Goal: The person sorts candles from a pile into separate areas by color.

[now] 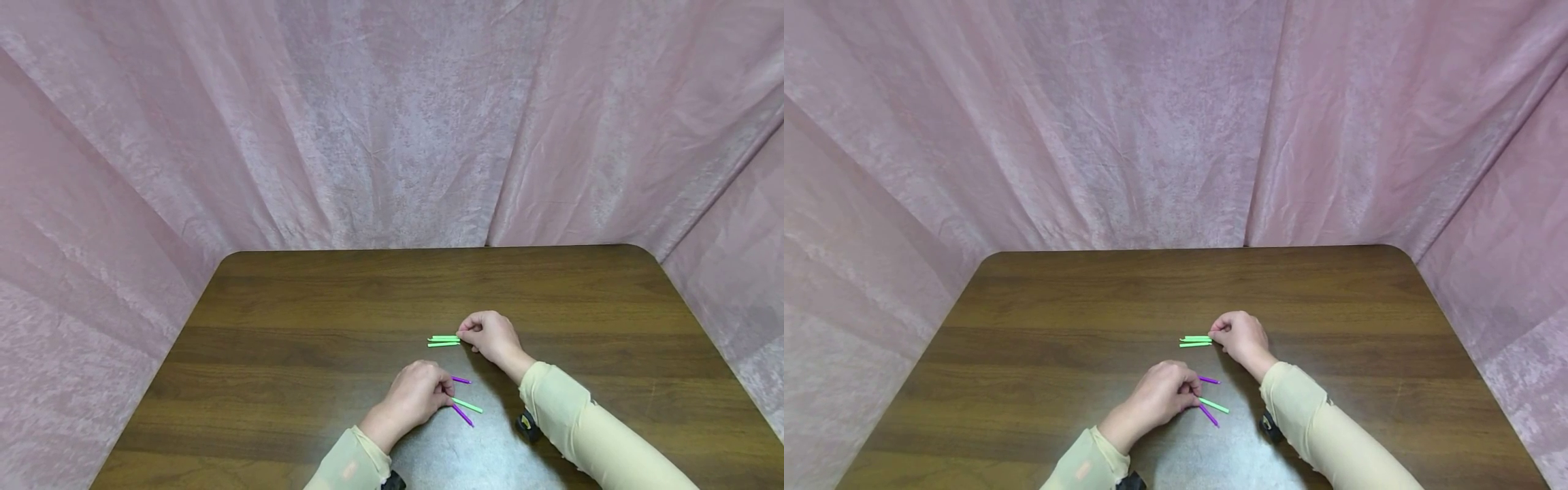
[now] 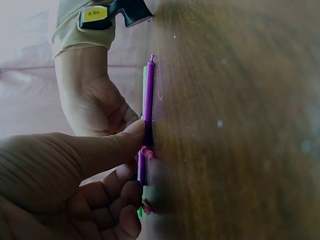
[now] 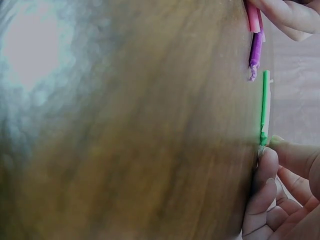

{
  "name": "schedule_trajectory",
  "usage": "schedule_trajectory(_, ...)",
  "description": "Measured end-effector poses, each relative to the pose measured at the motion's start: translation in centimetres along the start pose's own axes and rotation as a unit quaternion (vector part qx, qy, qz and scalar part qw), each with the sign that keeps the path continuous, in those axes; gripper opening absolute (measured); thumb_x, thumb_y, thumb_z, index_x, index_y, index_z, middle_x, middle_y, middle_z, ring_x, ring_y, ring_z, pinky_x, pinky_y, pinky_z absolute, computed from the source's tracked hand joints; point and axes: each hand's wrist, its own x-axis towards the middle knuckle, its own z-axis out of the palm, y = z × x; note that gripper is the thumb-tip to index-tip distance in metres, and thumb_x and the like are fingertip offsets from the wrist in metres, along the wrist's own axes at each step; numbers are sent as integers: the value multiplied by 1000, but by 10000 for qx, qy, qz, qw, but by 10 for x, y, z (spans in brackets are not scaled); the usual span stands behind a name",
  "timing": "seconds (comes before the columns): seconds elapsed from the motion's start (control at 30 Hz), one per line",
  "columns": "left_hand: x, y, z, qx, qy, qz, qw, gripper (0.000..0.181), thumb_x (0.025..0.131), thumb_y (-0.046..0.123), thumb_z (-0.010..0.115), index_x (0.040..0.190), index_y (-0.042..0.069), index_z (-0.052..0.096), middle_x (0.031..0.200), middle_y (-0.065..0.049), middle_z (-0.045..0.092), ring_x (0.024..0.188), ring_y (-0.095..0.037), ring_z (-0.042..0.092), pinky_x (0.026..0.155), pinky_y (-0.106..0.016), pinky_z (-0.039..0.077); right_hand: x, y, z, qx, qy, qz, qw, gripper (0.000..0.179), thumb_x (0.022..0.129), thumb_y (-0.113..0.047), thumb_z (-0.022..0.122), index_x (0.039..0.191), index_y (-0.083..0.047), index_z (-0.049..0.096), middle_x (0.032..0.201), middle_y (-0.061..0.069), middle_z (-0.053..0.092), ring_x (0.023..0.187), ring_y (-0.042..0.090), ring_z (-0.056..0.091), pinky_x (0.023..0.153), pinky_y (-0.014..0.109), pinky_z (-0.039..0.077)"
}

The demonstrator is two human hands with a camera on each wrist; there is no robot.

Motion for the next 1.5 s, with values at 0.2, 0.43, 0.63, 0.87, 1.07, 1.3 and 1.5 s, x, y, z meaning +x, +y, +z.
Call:
schedule_trajectory(0.2,0,0,0,-56,-8,-10,10000,17,70,21,85,69,24,68,61,17,47,60,3,43,55,-16,34,-2,-1,-1,30,16,-50,10000,7,82,-15,75,76,-14,72,67,-5,68,52,8,59,56,28,45)
schedule_trajectory(0.43,0,1,-1,-66,-36,29,10000,19,70,21,85,68,23,66,60,17,46,59,3,42,55,-15,33,-3,0,-3,272,-4,61,9996,5,83,-11,75,78,-10,73,70,-2,69,53,10,61,53,25,46)
schedule_trajectory(0.63,1,2,-3,-36,-54,39,10000,21,70,20,85,67,23,64,60,16,44,59,2,41,54,-16,33,-4,1,-4,234,10,115,9997,6,83,-13,75,78,-10,73,69,-2,69,53,10,61,53,24,45)
schedule_trajectory(0.87,1,1,-2,13,-23,67,10000,19,70,18,84,67,22,66,61,16,45,60,2,42,55,-16,33,-5,2,-5,226,48,78,9997,5,83,-14,76,79,-11,74,70,-3,70,53,10,62,55,25,46)
schedule_trajectory(1.07,0,1,-1,7,-14,-12,10000,18,70,19,84,66,22,66,63,16,47,60,1,44,56,-17,35,-7,4,-5,333,63,82,9994,4,83,-12,76,80,-10,74,71,-2,70,54,12,63,55,26,47)
schedule_trajectory(1.3,0,0,-2,-227,44,-134,9996,18,73,18,83,68,22,66,64,16,48,61,3,44,57,-16,36,-8,8,-5,422,75,-135,9990,4,82,-9,75,79,-8,74,71,0,70,54,12,63,53,24,47)
schedule_trajectory(1.5,0,-2,-5,-530,128,-242,9982,16,76,16,81,69,20,67,63,16,50,60,4,45,57,-16,36,-12,11,-8,527,19,-272,9982,4,83,-10,75,82,-6,74,74,1,71,55,14,64,57,24,47)
